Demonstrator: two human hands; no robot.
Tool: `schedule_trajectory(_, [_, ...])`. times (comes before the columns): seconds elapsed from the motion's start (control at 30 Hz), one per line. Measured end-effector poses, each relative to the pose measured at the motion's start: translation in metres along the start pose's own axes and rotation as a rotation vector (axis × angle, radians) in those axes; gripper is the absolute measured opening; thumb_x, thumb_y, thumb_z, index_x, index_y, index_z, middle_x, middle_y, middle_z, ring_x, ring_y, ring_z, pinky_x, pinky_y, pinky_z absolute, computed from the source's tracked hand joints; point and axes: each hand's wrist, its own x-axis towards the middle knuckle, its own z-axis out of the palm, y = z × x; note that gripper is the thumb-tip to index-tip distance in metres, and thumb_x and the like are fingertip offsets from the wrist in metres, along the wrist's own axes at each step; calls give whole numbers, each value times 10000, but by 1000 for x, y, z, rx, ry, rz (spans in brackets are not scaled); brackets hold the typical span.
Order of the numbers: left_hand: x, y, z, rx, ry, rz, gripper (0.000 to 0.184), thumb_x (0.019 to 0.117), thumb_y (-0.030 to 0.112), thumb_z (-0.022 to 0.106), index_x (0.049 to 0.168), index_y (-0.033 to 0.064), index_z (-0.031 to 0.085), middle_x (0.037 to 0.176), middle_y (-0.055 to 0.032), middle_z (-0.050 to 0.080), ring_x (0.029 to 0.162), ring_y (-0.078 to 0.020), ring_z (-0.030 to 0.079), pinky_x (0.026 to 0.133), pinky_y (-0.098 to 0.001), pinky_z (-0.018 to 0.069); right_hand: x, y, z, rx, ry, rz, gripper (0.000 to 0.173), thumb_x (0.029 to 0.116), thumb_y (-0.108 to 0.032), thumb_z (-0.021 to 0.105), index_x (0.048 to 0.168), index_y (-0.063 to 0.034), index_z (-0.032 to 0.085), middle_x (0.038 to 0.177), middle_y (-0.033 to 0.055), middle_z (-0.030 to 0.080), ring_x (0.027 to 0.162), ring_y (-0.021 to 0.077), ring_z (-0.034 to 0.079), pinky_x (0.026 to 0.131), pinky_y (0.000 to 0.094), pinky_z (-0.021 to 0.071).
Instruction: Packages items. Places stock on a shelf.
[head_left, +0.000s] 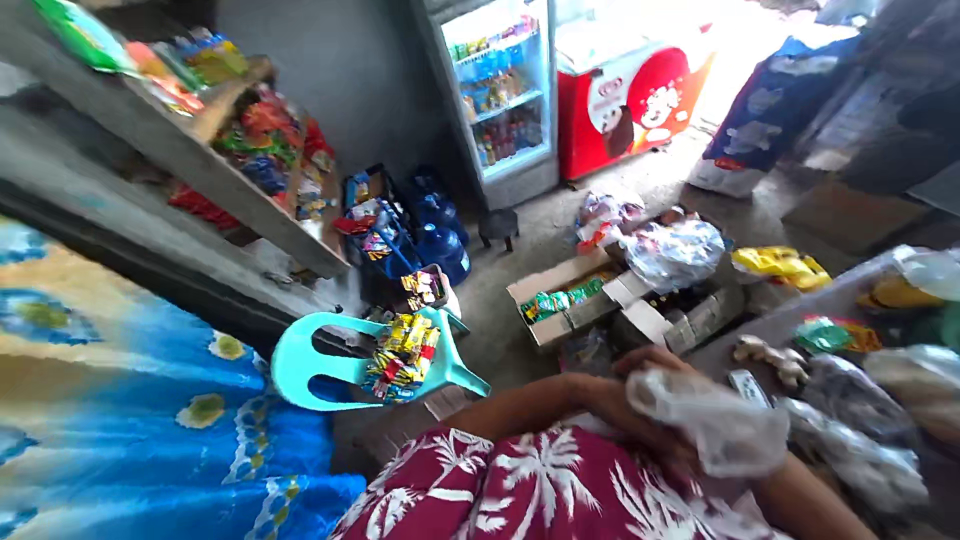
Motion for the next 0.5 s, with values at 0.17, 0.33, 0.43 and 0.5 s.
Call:
schedule_trajectory(0.17, [19, -4, -4, 8, 147, -95, 235, 996, 52, 551, 1167, -87, 635, 966, -51, 697, 866, -16, 631, 829, -227, 540, -10, 30, -18, 426, 243, 158, 252, 1066, -147, 483, 1184, -19, 667, 959, -25, 687, 793, -21, 618, 735, 173, 549])
schedule_trajectory(0.33, [36, -32, -29, -118, 307, 276, 325, 1097, 335, 421, 1000, 162, 679, 1133, 81, 716, 1113, -44, 645, 994, -293, 527, -5, 34, -58, 493, 569, 46, 443, 1125, -327, 286, 913, -129, 621, 869, -65, 658, 802, 24, 617, 754, 230, 535])
schedule_trajectory(0.43, [44, -33, -33, -284, 355, 283, 347, 1104, 291, 376, 985, 180, 683, 1215, 1, 720, 1226, -153, 633, 1081, -378, 496, -14, 44, -59, 530, 814, 145, 479, 1122, -411, 244, 1146, -91, 599, 1106, -10, 682, 908, 54, 660, 769, 267, 572])
schedule_trajectory(0.5, [46, -31, -36, -481, 406, 236, 366, 1100, 208, 317, 1169, 99, 659, 1274, -75, 698, 1243, -221, 635, 1079, -418, 509, -30, 57, -50, 269, 919, 151, 533, 1116, -374, 233, 1410, 4, 467, 1379, 103, 554, 1083, 129, 642, 858, 311, 574])
